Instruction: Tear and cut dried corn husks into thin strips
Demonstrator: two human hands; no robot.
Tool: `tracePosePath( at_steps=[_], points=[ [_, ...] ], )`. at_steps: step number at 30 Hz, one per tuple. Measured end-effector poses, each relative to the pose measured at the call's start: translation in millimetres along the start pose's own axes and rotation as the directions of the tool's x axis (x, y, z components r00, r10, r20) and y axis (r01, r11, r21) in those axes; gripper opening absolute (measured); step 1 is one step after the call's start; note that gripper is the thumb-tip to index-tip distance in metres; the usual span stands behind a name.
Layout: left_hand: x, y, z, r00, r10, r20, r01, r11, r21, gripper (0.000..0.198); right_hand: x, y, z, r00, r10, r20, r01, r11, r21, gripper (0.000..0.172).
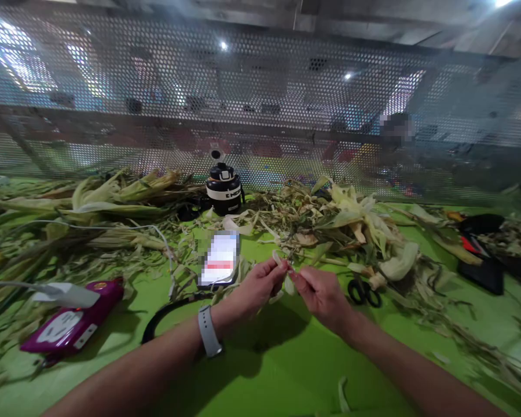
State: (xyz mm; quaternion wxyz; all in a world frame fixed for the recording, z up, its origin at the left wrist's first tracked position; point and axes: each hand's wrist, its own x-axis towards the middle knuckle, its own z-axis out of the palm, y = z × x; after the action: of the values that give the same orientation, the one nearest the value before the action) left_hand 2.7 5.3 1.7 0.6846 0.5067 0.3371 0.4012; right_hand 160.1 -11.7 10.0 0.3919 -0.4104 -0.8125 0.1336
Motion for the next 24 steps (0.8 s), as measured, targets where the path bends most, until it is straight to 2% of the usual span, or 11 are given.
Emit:
tracePosePath(
  at_steps=[3,5,8,10,12,15,18,21,24],
  points=[
    [-0.3,2.8,-2.4,1.000,0.003,0.016,-0.003,1.000,0.002,0.037,-0.5,-0.4,-3.4,1.000,-0.003,-0.004,0.003,1.000,0.020,0.040],
    [-1.9,6.7,-5.0,0.999,-0.003,0.049,0.002,1.000,0.027,0.037,3.4,4.0,-10.3,0.994,0.098,0.056,-0.105,0.984,0.147,0.044],
    [-5.3,12.3,-7.5,0.982,-0.066,0.177,0.049,0.994,0.097,0.032,11.6,12.7,-21.2,0.949,0.271,0.161,-0.313,0.865,0.391,0.052],
    [-7.3,14.3,-7.0,0.952,-0.109,0.286,0.067,0.986,0.150,0.031,15.8,15.6,-24.8,0.934,0.319,0.158,-0.356,0.820,0.447,0.050],
    [-8.5,14.9,-5.3,0.934,-0.103,0.342,0.048,0.985,0.165,0.031,17.6,14.9,-24.6,0.935,0.295,0.195,-0.353,0.817,0.457,0.041],
    [-8.6,14.5,-3.5,0.937,-0.108,0.332,0.056,0.985,0.163,0.032,16.3,11.0,-19.7,0.926,0.250,0.282,-0.368,0.763,0.531,0.030],
    [-9.0,14.8,-3.3,0.926,-0.152,0.346,0.094,0.979,0.179,0.034,12.8,9.7,-13.3,0.932,0.256,0.257,-0.362,0.718,0.595,0.025],
    [-11.8,15.9,-2.2,0.890,-0.171,0.422,0.092,0.975,0.202,0.040,9.0,10.0,-6.2,0.951,0.224,0.211,-0.307,0.739,0.599,0.024],
    [-15.3,14.9,0.4,0.855,-0.209,0.474,0.140,0.974,0.178,0.040,6.2,8.0,0.0,0.969,0.182,0.165,-0.245,0.757,0.605,0.022]
  ],
)
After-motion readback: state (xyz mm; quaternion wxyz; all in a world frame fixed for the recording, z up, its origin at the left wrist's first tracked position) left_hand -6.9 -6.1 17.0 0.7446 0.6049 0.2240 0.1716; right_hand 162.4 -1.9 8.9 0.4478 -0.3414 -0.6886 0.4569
